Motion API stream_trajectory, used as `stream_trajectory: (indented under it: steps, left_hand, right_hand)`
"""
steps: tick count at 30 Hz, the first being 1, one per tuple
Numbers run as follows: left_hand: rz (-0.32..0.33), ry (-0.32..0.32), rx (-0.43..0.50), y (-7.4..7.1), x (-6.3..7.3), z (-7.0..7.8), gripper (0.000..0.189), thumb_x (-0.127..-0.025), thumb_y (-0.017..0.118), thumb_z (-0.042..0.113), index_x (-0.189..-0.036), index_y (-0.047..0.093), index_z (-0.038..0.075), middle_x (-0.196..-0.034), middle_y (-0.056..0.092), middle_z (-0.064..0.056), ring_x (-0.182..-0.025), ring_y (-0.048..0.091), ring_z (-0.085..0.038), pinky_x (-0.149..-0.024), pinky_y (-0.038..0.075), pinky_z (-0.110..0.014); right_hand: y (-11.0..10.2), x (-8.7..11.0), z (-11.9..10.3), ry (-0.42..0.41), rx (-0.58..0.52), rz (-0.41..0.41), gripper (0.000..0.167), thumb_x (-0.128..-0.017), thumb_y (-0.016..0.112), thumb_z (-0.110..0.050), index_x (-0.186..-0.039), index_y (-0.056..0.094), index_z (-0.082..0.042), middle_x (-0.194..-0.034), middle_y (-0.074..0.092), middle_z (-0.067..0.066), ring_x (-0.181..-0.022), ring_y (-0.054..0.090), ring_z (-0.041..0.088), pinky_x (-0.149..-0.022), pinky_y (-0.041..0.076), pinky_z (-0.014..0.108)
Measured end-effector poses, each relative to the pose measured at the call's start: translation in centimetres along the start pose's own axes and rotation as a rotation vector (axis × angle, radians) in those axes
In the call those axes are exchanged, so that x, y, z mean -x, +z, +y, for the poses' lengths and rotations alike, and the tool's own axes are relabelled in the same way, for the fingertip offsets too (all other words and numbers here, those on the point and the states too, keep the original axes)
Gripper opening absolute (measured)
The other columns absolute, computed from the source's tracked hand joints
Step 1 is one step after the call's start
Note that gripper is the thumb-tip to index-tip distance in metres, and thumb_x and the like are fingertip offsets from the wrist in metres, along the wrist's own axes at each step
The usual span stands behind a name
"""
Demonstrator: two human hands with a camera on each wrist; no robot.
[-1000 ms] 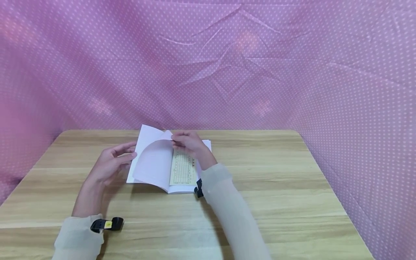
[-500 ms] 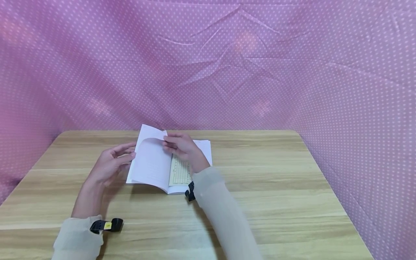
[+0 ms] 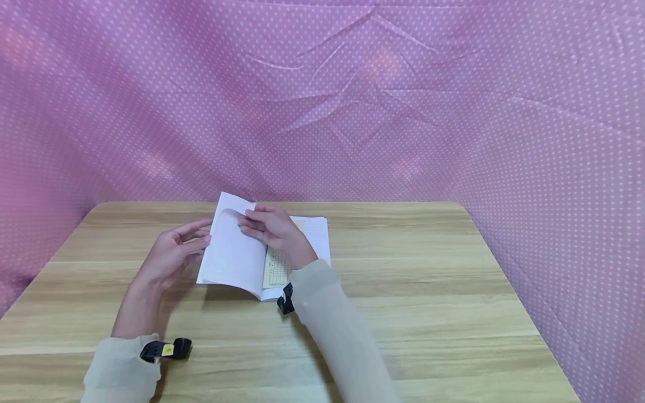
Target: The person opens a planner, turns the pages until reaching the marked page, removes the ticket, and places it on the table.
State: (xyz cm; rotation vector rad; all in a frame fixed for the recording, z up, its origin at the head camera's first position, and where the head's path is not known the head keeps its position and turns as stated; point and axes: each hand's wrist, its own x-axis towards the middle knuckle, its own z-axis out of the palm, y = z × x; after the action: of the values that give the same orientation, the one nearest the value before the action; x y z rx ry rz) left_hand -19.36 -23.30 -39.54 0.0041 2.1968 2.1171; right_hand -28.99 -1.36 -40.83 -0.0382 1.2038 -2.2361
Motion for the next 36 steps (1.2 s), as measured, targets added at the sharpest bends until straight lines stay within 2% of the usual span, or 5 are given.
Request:
stream_trajectory:
  steps: [15,19,23,27,36]
  left_hand:
    - [0.038,0.006,-0.034,0.3,-0.1,0.6,0.052,-0.100,0.066,0.012,-0.148,0.050,0.002,-0.113,0.059,-0.006,-0.088,0.066,-0.011,-0.076,0.059,-0.024]
    - [0.053,0.011,-0.038,0.4,-0.1,0.8,0.056,-0.099,0.068,0.020,-0.148,0.050,0.001,-0.110,0.060,-0.003,-0.083,0.065,-0.010,-0.074,0.059,-0.022]
    - [0.066,0.007,-0.038,0.5,-0.1,0.8,0.060,-0.097,0.072,0.026,-0.147,0.051,0.001,-0.107,0.061,-0.002,-0.081,0.063,-0.009,-0.071,0.058,-0.022]
    - [0.079,0.007,-0.070,0.6,0.0,0.7,0.060,-0.095,0.074,0.023,-0.147,0.052,0.002,-0.109,0.061,-0.003,-0.081,0.064,-0.009,-0.070,0.059,-0.022]
    - [0.071,-0.004,-0.084,0.8,0.1,0.6,0.055,-0.097,0.070,0.014,-0.148,0.051,0.004,-0.112,0.060,-0.008,-0.076,0.066,-0.011,-0.066,0.060,-0.025]
  right_hand:
    - [1.4,-0.4,0.0,0.013,-0.061,-0.019,0.012,-0.105,0.054,-0.005,-0.094,0.058,-0.003,-0.100,0.073,0.015,-0.089,0.074,0.022,-0.091,0.058,0.035]
    - [1.9,-0.3,-0.1,0.018,-0.047,0.001,0.016,-0.104,0.055,-0.006,-0.089,0.058,-0.007,-0.100,0.073,0.015,-0.088,0.074,0.022,-0.090,0.059,0.036]
    - [2.0,-0.3,0.0,0.019,-0.027,0.030,0.008,-0.104,0.057,-0.008,-0.098,0.061,-0.004,-0.104,0.074,0.017,-0.088,0.074,0.023,-0.089,0.059,0.037]
    - [2.0,-0.4,0.1,0.018,-0.003,0.055,0.007,-0.103,0.059,-0.009,-0.103,0.062,-0.002,-0.107,0.073,0.018,-0.088,0.074,0.023,-0.088,0.060,0.037]
    - [1.9,-0.1,0.1,0.012,0.029,0.065,0.009,-0.103,0.059,-0.011,-0.096,0.064,-0.008,-0.110,0.073,0.018,-0.090,0.074,0.022,-0.090,0.059,0.037]
